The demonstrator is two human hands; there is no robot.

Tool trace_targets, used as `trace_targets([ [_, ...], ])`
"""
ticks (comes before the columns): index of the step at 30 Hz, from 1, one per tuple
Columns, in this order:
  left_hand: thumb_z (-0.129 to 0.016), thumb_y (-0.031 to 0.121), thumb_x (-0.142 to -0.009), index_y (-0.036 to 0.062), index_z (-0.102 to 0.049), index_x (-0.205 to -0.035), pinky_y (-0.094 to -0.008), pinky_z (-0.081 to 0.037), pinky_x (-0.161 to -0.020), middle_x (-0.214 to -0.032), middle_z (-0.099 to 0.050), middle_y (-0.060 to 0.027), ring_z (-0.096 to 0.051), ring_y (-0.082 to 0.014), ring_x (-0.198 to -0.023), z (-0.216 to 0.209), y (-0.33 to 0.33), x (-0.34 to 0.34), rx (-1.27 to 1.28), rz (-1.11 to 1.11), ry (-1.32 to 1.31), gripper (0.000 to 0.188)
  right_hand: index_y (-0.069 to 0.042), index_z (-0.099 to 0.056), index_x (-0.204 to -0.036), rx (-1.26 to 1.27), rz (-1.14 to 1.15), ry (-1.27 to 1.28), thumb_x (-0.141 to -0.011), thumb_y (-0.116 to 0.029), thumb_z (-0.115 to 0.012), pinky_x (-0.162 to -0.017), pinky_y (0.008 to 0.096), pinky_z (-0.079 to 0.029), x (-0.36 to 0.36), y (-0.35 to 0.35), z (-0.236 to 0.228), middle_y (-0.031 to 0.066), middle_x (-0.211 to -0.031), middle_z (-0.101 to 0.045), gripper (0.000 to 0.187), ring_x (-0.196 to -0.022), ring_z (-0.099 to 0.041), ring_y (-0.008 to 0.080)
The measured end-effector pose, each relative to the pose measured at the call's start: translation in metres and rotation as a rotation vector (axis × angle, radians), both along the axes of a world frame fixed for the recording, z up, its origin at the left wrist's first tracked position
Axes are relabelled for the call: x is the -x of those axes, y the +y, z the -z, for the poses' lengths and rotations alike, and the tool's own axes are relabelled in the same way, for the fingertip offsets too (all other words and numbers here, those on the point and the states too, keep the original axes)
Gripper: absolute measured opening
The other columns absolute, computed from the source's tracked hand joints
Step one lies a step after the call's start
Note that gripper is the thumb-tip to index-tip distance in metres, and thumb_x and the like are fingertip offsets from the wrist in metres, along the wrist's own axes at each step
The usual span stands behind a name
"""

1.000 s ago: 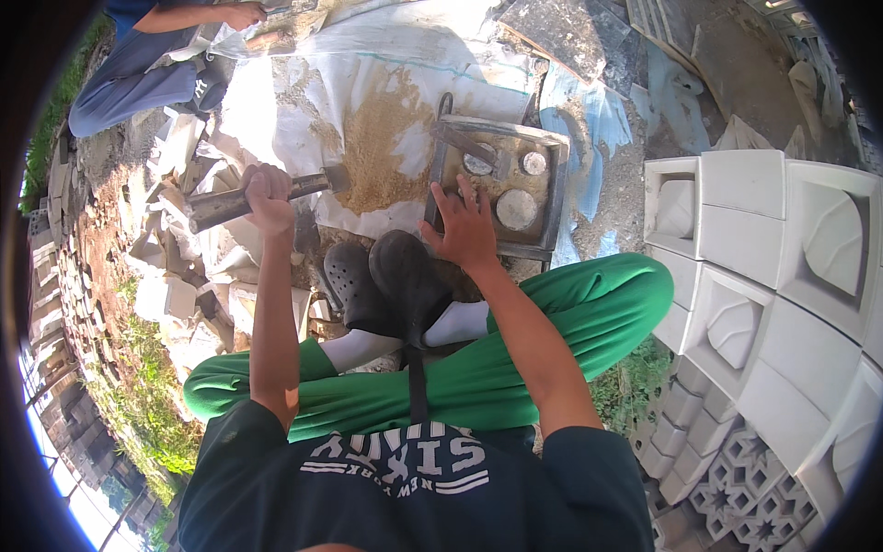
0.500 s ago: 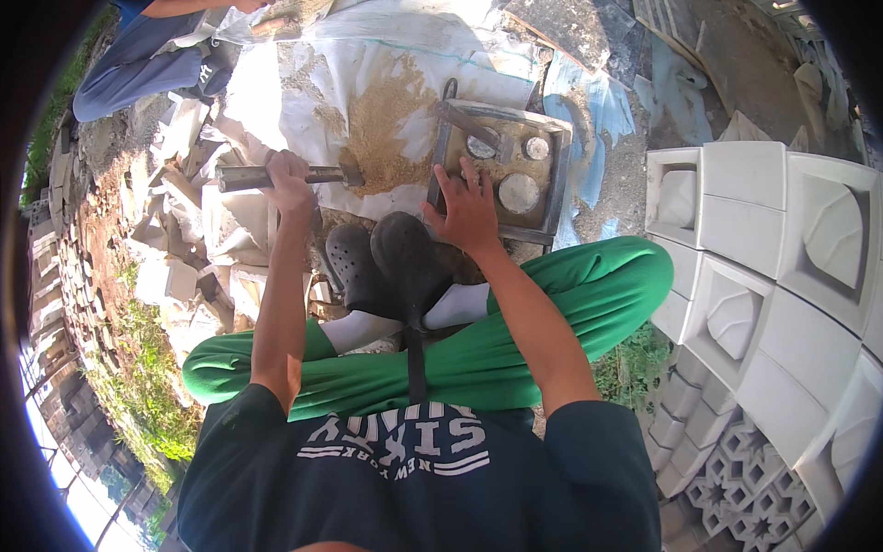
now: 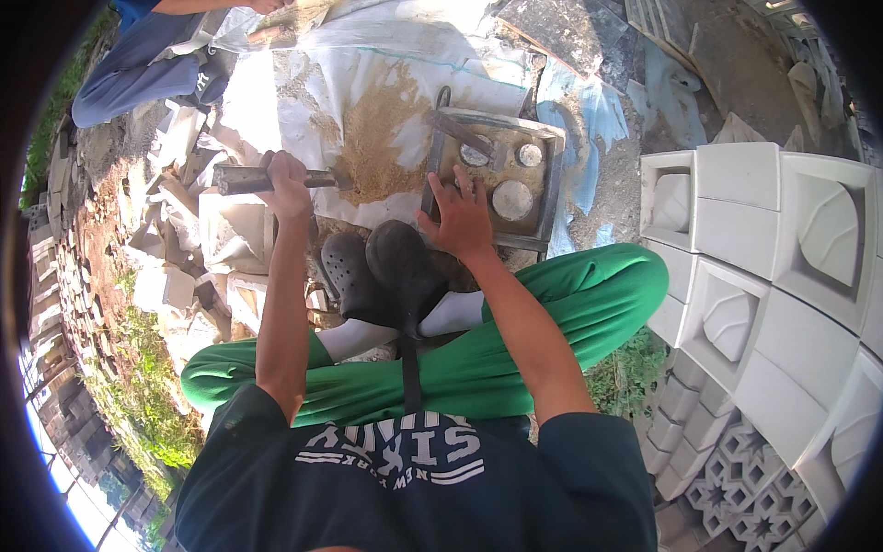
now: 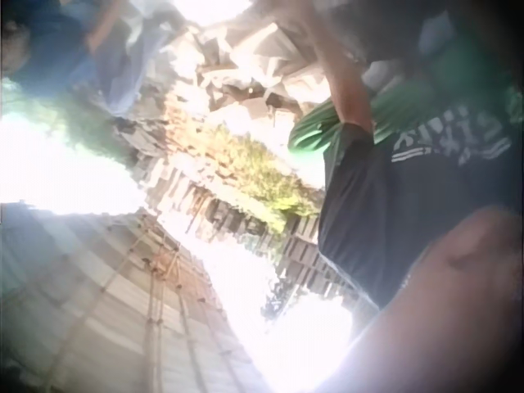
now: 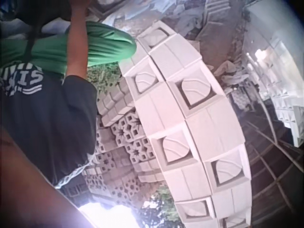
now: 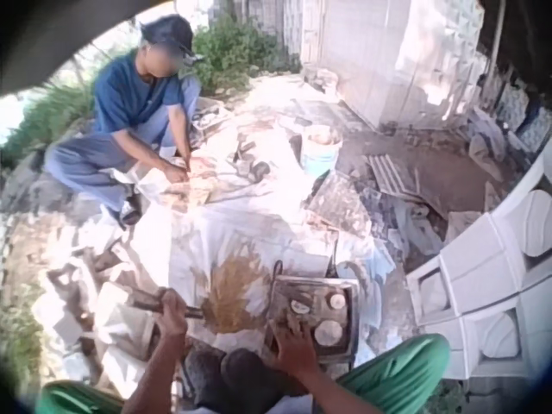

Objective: The person crushes and scrapes a sand mixture on a sheet using a metal tool and a trowel, holds a mold frame by hand, and continues scraping the sand mixture.

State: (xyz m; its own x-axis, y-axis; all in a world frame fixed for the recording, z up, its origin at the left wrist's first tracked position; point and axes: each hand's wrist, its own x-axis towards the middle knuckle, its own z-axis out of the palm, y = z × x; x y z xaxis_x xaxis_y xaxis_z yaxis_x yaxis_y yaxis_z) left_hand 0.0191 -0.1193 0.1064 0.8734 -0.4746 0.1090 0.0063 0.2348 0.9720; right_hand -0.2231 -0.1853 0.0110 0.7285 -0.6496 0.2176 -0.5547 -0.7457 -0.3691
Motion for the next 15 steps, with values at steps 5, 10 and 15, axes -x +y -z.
trace_targets([
  [5, -0.045, 0.006, -0.083, 0.0098, -0.035, -0.061, -0.0239, -0.026, -0.043, -0.051, -0.034, 0.0015, -0.03, -0.0071, -0.044, -0.04, 0.006, -0.001, 0.275, 0.105, 0.063, 0.025, -0.01, -0.047, -0.132, 0.034, 0.006, -0.015, -0.083, -0.046, -0.057, -0.103, 0.0556, -0.029, -0.001, 0.0, -0.004, 0.0121, -0.1, -0.061, 0.063, -0.128, -0.038, 0.0308],
  [10, -0.045, 0.005, -0.083, 0.0093, -0.035, -0.06, -0.0234, -0.024, -0.042, -0.051, -0.035, 0.0019, -0.03, -0.0062, -0.044, 0.035, -0.008, -0.009, 0.065, 0.067, -0.039, 0.025, -0.01, -0.047, -0.132, 0.031, -0.014, -0.027, -0.082, -0.046, -0.057, -0.104, 0.0563, -0.028, -0.005, 0.008, -0.004, 0.0121, -0.1, -0.061, 0.063, -0.128, -0.038, 0.0304],
  [15, -0.046, 0.003, -0.083, 0.0091, -0.031, -0.059, -0.0243, -0.022, -0.038, -0.051, -0.032, 0.0029, -0.028, -0.0056, -0.041, -0.034, -0.031, -0.004, 0.033, 0.13, 0.029, 0.029, -0.01, -0.043, -0.136, 0.007, -0.001, 0.003, -0.085, -0.044, -0.057, -0.104, 0.0535, -0.028, 0.003, -0.001, -0.004, 0.0109, -0.103, -0.06, 0.063, -0.13, -0.036, 0.03],
])
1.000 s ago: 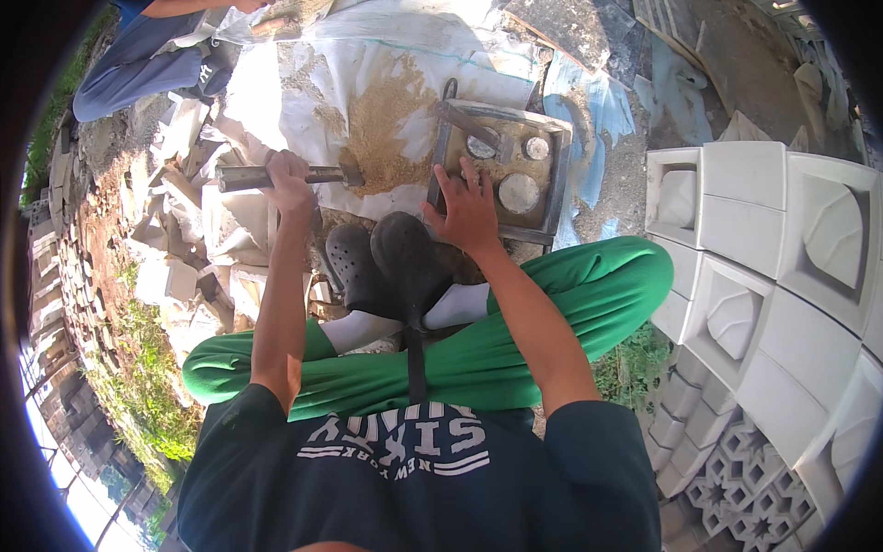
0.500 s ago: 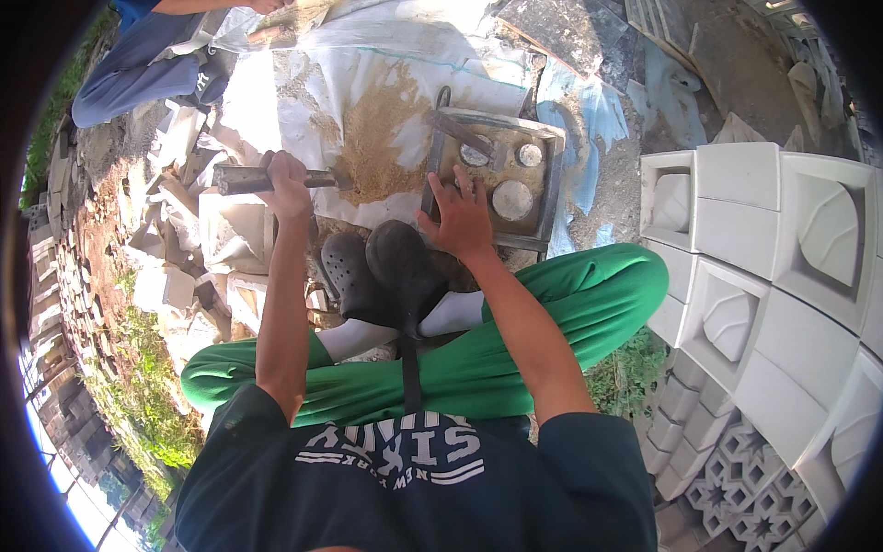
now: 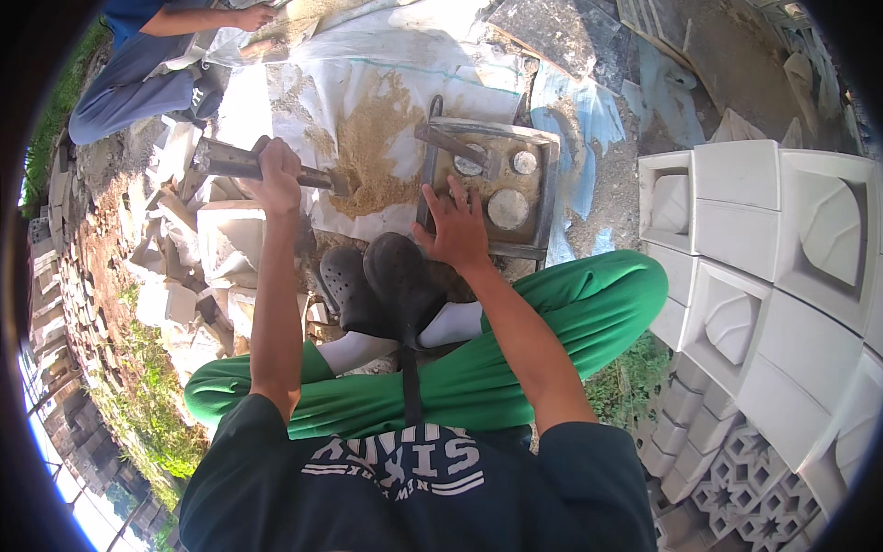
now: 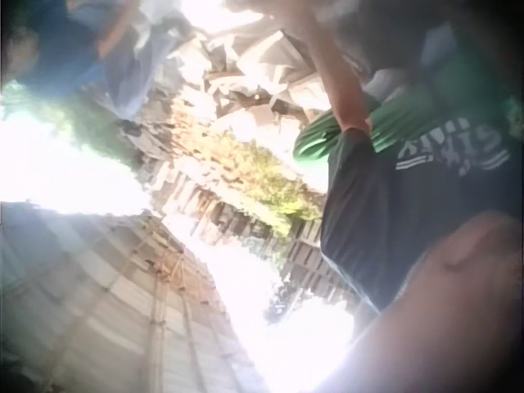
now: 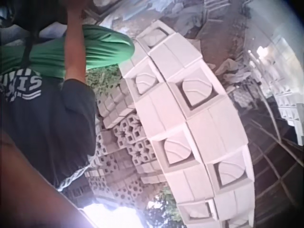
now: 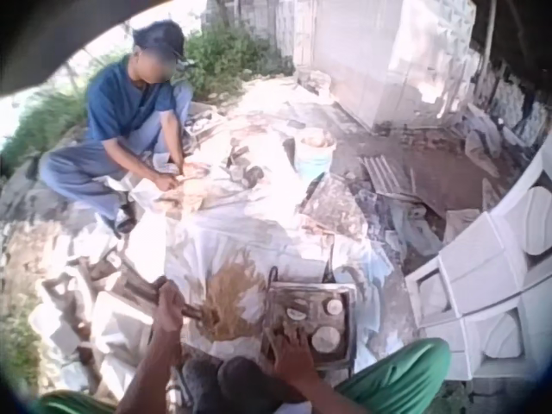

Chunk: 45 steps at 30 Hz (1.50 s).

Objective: The person crushes and scrapes a sand mixture on a sheet using a metal tool and a trowel, holds a mold frame by hand, and continues scraping the sand mixture.

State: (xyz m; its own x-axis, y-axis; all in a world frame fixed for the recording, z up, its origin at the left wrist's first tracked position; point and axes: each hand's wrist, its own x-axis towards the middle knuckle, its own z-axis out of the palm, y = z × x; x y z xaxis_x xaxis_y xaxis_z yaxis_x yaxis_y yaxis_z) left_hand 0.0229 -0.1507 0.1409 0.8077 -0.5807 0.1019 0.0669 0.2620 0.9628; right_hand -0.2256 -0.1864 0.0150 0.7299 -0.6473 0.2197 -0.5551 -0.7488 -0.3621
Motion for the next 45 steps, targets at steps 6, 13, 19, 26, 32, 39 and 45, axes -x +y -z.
trace_targets([
  [6, -0.048, 0.001, -0.079, 0.0067, -0.033, -0.058, -0.0242, -0.025, -0.038, -0.05, -0.036, 0.0009, -0.033, -0.0073, -0.041, 0.054, -0.02, -0.025, 0.055, -0.142, -0.05, 0.026, -0.011, -0.047, -0.133, -0.012, -0.026, -0.047, -0.082, -0.046, -0.057, -0.103, 0.0562, -0.028, -0.011, 0.004, -0.004, 0.0119, -0.1, -0.061, 0.062, -0.129, -0.037, 0.0302],
  [13, -0.048, 0.004, -0.082, 0.0087, -0.033, -0.055, -0.025, -0.021, -0.039, -0.049, -0.032, 0.0028, -0.027, -0.0057, -0.041, -0.043, -0.027, -0.006, 0.01, 0.119, -0.035, 0.031, -0.01, -0.047, -0.133, -0.021, -0.003, -0.025, -0.083, -0.047, -0.056, -0.103, 0.0563, -0.029, -0.001, 0.004, 0.003, 0.0116, -0.098, -0.061, 0.062, -0.128, -0.038, 0.0303],
  [19, -0.046, 0.005, -0.083, 0.0081, -0.035, -0.059, -0.0241, -0.025, -0.04, -0.05, -0.034, 0.0015, -0.029, -0.0067, -0.042, 0.063, 0.001, -0.025, -0.047, -0.07, -0.134, 0.027, -0.01, -0.047, -0.133, -0.018, -0.02, -0.057, -0.083, -0.047, -0.056, -0.102, 0.0559, -0.03, -0.011, 0.011, -0.005, 0.0118, -0.099, -0.06, 0.063, -0.128, -0.039, 0.0301],
  [26, -0.043, 0.009, -0.085, 0.0102, -0.032, -0.059, -0.0242, -0.024, -0.044, -0.05, -0.033, 0.0007, -0.026, -0.0074, -0.046, -0.03, 0.017, -0.005, 0.112, 0.286, -0.124, 0.028, -0.009, -0.047, -0.132, -0.024, 0.006, -0.024, -0.083, -0.045, -0.059, -0.104, 0.0542, -0.028, 0.0, -0.001, -0.003, 0.0117, -0.103, -0.06, 0.062, -0.129, -0.036, 0.0305],
  [32, -0.045, 0.006, -0.085, 0.0098, -0.033, -0.061, -0.0245, -0.025, -0.045, -0.053, -0.033, 0.001, -0.028, -0.0081, -0.045, 0.067, 0.014, -0.039, 0.016, 0.175, -0.025, 0.028, -0.009, -0.047, -0.132, -0.053, -0.029, -0.011, -0.083, -0.045, -0.058, -0.103, 0.054, -0.029, -0.01, 0.009, -0.007, 0.0114, -0.104, -0.06, 0.062, -0.128, -0.037, 0.0304],
  [39, -0.043, 0.008, -0.084, 0.009, -0.031, -0.06, -0.025, -0.024, -0.045, -0.052, -0.034, -0.0002, -0.027, -0.0082, -0.047, -0.024, 0.026, -0.019, 0.123, 0.425, -0.138, 0.026, -0.011, -0.045, -0.134, 0.028, 0.024, -0.043, -0.082, -0.048, -0.056, -0.102, 0.0561, -0.029, 0.0, -0.002, 0.001, 0.0112, -0.098, -0.061, 0.064, -0.128, -0.039, 0.0295],
  [45, -0.041, 0.005, -0.084, 0.0082, -0.03, -0.061, -0.0249, -0.024, -0.045, -0.052, -0.032, -0.0001, -0.026, -0.0087, -0.046, 0.066, 0.025, -0.047, 0.023, 0.233, -0.05, 0.026, -0.011, -0.046, -0.133, 0.02, -0.01, -0.037, -0.083, -0.047, -0.056, -0.102, 0.0553, -0.029, -0.007, 0.003, 0.002, 0.0106, -0.099, -0.061, 0.062, -0.127, -0.04, 0.0294],
])
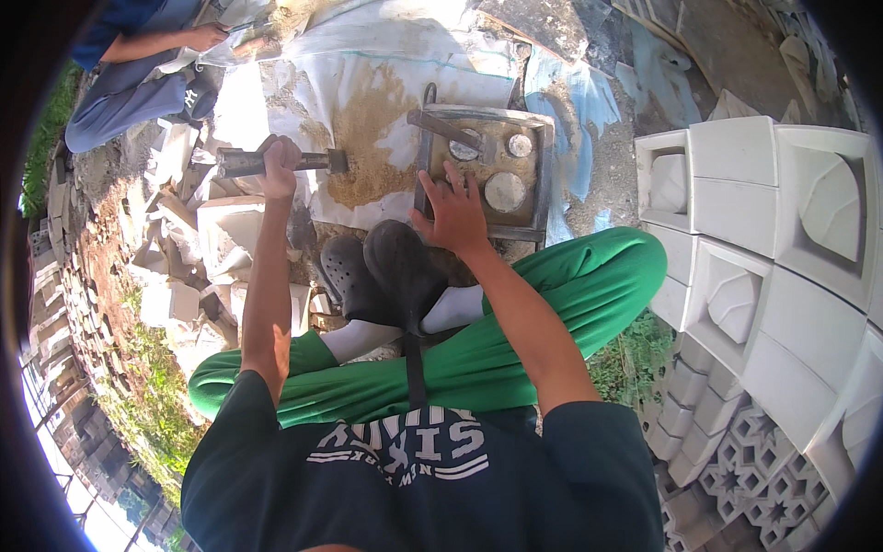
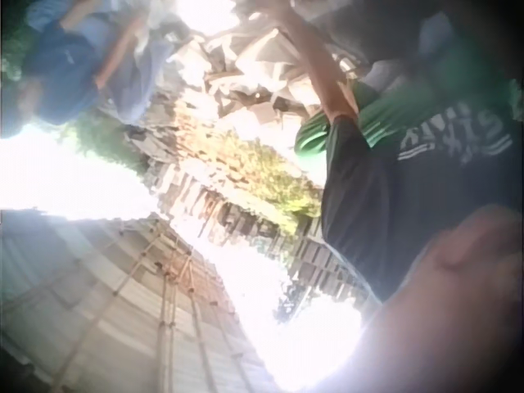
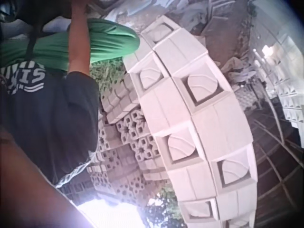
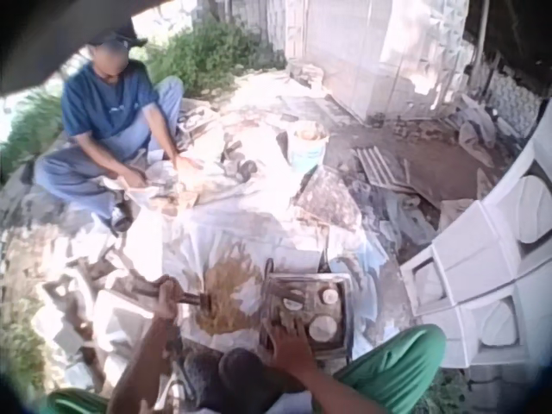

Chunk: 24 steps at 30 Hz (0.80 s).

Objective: The person crushes and scrapes a sand mixture on a sheet using a metal tool and a trowel, holds a mold frame by hand, and continues scraping the sand mixture.

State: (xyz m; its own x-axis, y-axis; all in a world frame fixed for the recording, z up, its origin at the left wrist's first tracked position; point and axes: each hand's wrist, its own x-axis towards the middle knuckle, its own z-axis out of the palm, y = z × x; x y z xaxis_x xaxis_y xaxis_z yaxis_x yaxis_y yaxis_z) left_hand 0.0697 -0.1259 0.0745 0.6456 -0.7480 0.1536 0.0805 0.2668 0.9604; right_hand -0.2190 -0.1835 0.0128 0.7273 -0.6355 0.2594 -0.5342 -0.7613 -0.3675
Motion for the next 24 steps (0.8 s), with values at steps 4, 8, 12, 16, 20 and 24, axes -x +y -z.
trace_targets([
  [4, -0.043, 0.007, -0.084, 0.0075, -0.033, -0.06, -0.0254, -0.025, -0.045, -0.052, -0.033, 0.0001, -0.028, -0.0089, -0.046, -0.043, 0.007, 0.008, 0.089, 0.087, -0.116, 0.027, -0.011, -0.047, -0.132, -0.026, 0.025, 0.013, -0.083, -0.047, -0.056, -0.102, 0.0549, -0.03, 0.005, -0.006, 0.003, 0.0108, -0.098, -0.061, 0.061, -0.126, -0.04, 0.0294],
  [8, -0.044, 0.01, -0.084, 0.0072, -0.033, -0.059, -0.026, -0.025, -0.045, -0.052, -0.034, 0.0002, -0.03, -0.0097, -0.047, -0.05, 0.032, 0.012, 0.264, 0.07, -0.221, 0.027, -0.011, -0.048, -0.131, -0.02, 0.014, 0.003, -0.082, -0.047, -0.057, -0.103, 0.0546, -0.029, 0.002, -0.004, -0.005, 0.0112, -0.099, -0.061, 0.061, -0.126, -0.04, 0.029],
  [12, -0.044, 0.01, -0.084, 0.0084, -0.033, -0.059, -0.0253, -0.025, -0.045, -0.051, -0.032, 0.0004, -0.029, -0.0093, -0.046, 0.007, 0.019, 0.004, 0.084, -0.086, -0.114, 0.028, -0.01, -0.049, -0.131, -0.028, 0.008, 0.014, -0.082, -0.046, -0.057, -0.103, 0.0541, -0.029, -0.001, 0.0, -0.006, 0.0108, -0.1, -0.061, 0.061, -0.128, -0.039, 0.0289],
  [16, -0.042, 0.009, -0.084, 0.0108, -0.03, -0.059, -0.0249, -0.024, -0.044, -0.049, -0.031, 0.0005, -0.025, -0.0083, -0.044, -0.029, 0.017, 0.008, 0.043, -0.114, -0.016, 0.027, -0.01, -0.048, -0.131, -0.007, 0.017, 0.002, -0.083, -0.047, -0.057, -0.103, 0.0541, -0.029, -0.002, -0.014, 0.001, 0.011, -0.1, -0.061, 0.061, -0.128, -0.038, 0.0291],
  [20, -0.041, 0.009, -0.083, 0.0116, -0.029, -0.059, -0.0251, -0.025, -0.044, -0.049, -0.031, 0.0004, -0.024, -0.0083, -0.044, -0.058, 0.024, 0.016, 0.151, -0.156, 0.027, 0.027, -0.01, -0.048, -0.132, -0.01, 0.009, 0.03, -0.083, -0.047, -0.057, -0.104, 0.0541, -0.028, 0.002, -0.004, -0.002, 0.0111, -0.1, -0.061, 0.062, -0.128, -0.039, 0.029],
  [24, -0.041, 0.01, -0.084, 0.0114, -0.029, -0.059, -0.0263, -0.026, -0.044, -0.051, -0.031, 0.0005, -0.025, -0.0095, -0.045, 0.019, 0.03, 0.011, 0.127, -0.224, 0.064, 0.027, -0.009, -0.046, -0.133, -0.026, -0.013, 0.013, -0.083, -0.046, -0.058, -0.104, 0.054, -0.027, -0.005, 0.001, -0.006, 0.011, -0.1, -0.061, 0.063, -0.128, -0.039, 0.0289],
])
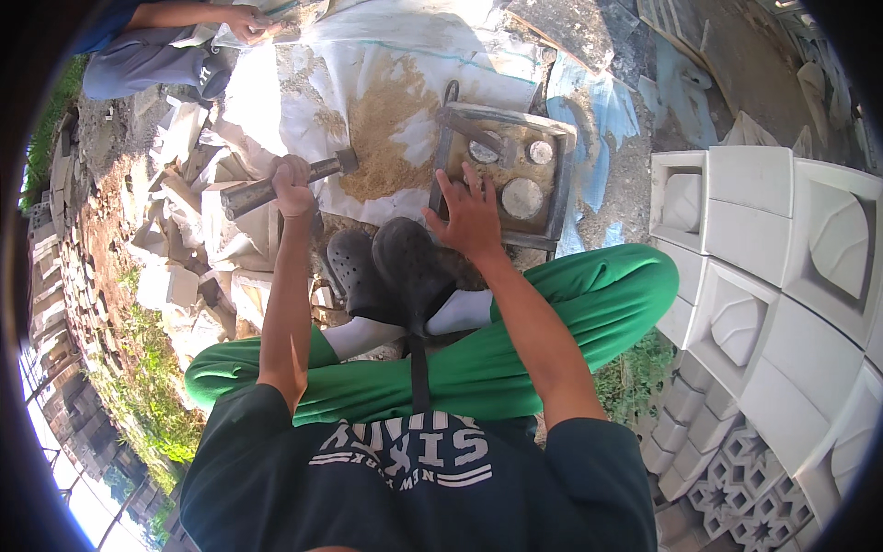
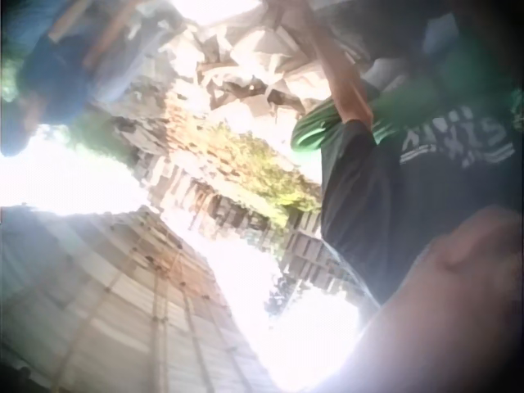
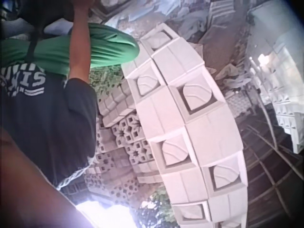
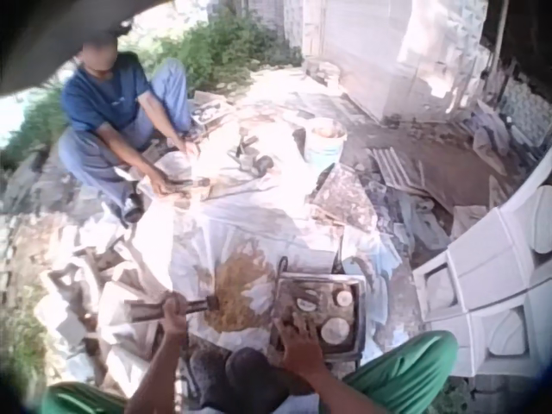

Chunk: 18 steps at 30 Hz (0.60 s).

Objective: The person crushes and scrapes a sand mixture on a sheet using a metal tool and a trowel, holds a mold frame by hand, and continues scraping the sand mixture.

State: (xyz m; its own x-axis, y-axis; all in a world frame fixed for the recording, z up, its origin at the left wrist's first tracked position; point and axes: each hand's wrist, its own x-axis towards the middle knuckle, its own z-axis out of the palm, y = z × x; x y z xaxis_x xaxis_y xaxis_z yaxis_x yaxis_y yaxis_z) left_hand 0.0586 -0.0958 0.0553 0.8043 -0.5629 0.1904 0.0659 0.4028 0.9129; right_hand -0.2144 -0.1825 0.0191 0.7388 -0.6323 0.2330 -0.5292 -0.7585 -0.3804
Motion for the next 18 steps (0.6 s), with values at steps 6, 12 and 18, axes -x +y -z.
trace_targets([
  [6, -0.041, 0.013, -0.084, 0.0118, -0.029, -0.059, -0.0259, -0.026, -0.044, -0.049, -0.03, 0.001, -0.025, -0.0093, -0.044, -0.054, -0.005, 0.003, -0.031, 0.013, 0.007, 0.029, -0.009, -0.045, -0.133, 0.026, 0.019, 0.012, -0.083, -0.045, -0.058, -0.104, 0.0539, -0.027, 0.006, -0.011, 0.007, 0.0113, -0.101, -0.061, 0.063, -0.128, -0.039, 0.0296],
  [12, -0.042, 0.012, -0.085, 0.0114, -0.03, -0.059, -0.0249, -0.026, -0.044, -0.05, -0.032, 0.001, -0.026, -0.0086, -0.044, -0.034, 0.005, 0.005, 0.137, 0.056, -0.079, 0.028, -0.009, -0.046, -0.133, 0.003, 0.003, 0.045, -0.084, -0.044, -0.059, -0.104, 0.0518, -0.028, 0.0, -0.004, -0.004, 0.0114, -0.109, -0.062, 0.062, -0.129, -0.037, 0.0309],
  [18, -0.043, 0.01, -0.086, 0.0102, -0.032, -0.063, -0.0237, -0.025, -0.044, -0.052, -0.033, 0.0013, -0.029, -0.0071, -0.046, -0.044, -0.015, 0.022, -0.075, 0.022, -0.004, 0.026, -0.01, -0.046, -0.132, 0.014, 0.019, -0.001, -0.083, -0.047, -0.058, -0.102, 0.0557, -0.029, 0.004, -0.007, 0.009, 0.0102, -0.101, -0.06, 0.063, -0.128, -0.039, 0.0299],
])
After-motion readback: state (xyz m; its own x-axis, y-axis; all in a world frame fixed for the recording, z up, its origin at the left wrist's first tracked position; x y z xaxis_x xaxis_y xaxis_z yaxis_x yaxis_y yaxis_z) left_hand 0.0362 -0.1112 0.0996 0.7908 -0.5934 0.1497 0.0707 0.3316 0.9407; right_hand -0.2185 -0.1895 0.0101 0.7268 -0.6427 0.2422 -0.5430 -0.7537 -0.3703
